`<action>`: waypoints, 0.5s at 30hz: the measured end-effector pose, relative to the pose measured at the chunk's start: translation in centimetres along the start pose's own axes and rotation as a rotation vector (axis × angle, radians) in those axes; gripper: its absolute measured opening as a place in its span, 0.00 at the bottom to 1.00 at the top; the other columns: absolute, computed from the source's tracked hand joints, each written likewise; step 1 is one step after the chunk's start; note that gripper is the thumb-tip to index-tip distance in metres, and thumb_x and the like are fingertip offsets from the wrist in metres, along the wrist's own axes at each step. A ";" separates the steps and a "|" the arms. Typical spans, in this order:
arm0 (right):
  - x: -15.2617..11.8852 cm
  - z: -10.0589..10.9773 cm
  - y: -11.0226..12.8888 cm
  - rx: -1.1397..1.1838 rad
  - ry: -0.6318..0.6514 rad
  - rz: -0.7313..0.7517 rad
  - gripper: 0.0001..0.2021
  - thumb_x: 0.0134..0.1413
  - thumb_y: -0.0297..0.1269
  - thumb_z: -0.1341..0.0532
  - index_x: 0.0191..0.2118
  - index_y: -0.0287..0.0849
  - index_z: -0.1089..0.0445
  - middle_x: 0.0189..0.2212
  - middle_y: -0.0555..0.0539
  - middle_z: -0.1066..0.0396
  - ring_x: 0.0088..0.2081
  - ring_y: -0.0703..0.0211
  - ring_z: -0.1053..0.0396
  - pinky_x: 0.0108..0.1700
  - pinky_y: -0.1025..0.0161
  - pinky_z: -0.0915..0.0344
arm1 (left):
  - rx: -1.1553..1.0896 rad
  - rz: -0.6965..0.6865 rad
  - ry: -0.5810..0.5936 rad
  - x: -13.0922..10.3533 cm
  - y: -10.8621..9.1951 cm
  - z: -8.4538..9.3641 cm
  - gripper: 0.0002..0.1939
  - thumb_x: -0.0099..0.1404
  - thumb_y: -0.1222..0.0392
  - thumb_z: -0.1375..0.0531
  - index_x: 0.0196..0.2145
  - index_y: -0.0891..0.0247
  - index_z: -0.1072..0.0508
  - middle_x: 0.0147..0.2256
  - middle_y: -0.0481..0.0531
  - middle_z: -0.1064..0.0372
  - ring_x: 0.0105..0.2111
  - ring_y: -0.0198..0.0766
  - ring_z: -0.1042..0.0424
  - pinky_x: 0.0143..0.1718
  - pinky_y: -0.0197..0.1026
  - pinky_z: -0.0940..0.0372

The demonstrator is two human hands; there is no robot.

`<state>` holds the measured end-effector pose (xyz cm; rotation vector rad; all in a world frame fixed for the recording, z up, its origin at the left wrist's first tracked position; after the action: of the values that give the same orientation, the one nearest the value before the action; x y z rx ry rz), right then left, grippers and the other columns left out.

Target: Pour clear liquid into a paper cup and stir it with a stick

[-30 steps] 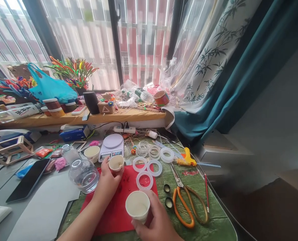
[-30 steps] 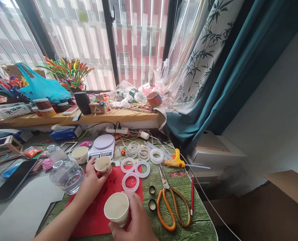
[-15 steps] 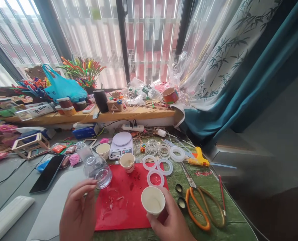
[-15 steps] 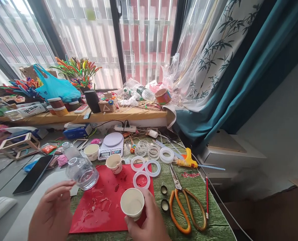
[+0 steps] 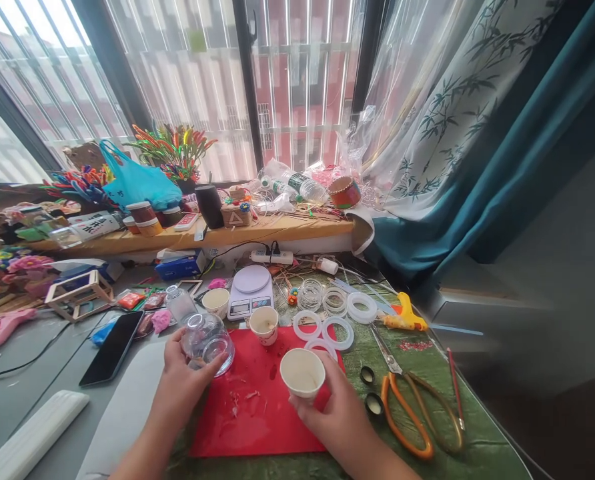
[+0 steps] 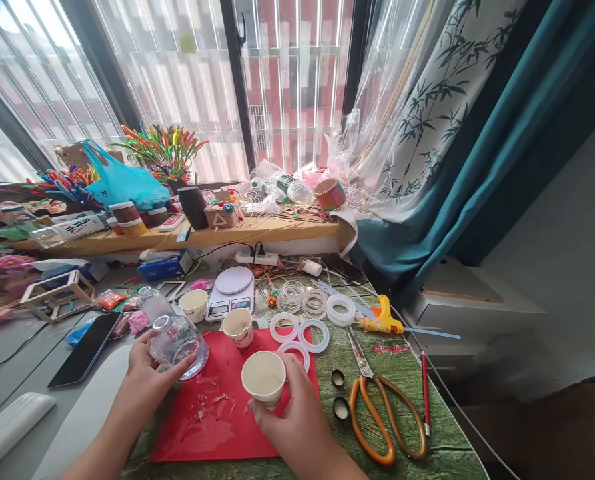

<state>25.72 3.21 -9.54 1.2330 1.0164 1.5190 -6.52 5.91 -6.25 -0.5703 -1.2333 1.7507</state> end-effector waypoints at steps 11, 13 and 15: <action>-1.0 -0.1 -0.5 -0.076 0.015 -0.022 0.35 0.50 0.31 0.27 0.65 0.48 0.31 0.58 0.42 0.22 0.60 0.43 0.24 0.64 0.50 0.28 | 0.333 -0.245 0.002 -2.5 -3.4 1.1 0.46 0.51 0.34 0.28 0.64 0.52 0.31 0.56 0.59 0.22 0.55 0.67 0.22 0.56 0.66 0.27; -0.8 -0.2 0.1 -0.070 0.041 -0.022 0.33 0.51 0.31 0.28 0.64 0.48 0.30 0.58 0.42 0.22 0.59 0.43 0.24 0.63 0.51 0.28 | 0.382 -0.303 0.033 -3.0 -3.7 1.1 0.44 0.51 0.37 0.28 0.63 0.49 0.30 0.55 0.56 0.21 0.55 0.66 0.22 0.55 0.64 0.26; -0.7 -0.2 0.6 -0.067 0.063 -0.011 0.31 0.52 0.30 0.29 0.63 0.48 0.30 0.57 0.42 0.22 0.58 0.44 0.23 0.62 0.52 0.27 | 0.420 -0.331 0.045 -3.2 -3.7 1.0 0.43 0.50 0.39 0.29 0.63 0.47 0.29 0.56 0.54 0.21 0.56 0.66 0.22 0.55 0.63 0.25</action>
<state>25.52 2.38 -9.17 1.1367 1.0032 1.5795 -4.21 2.98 -2.84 -0.1475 -0.8358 1.6353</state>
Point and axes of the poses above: each hand's wrist, its own x-axis towards the middle knuckle, its own z-axis out of the back of the hand, y = z × x, the point moved 4 cm from there along x, towards the middle knuckle
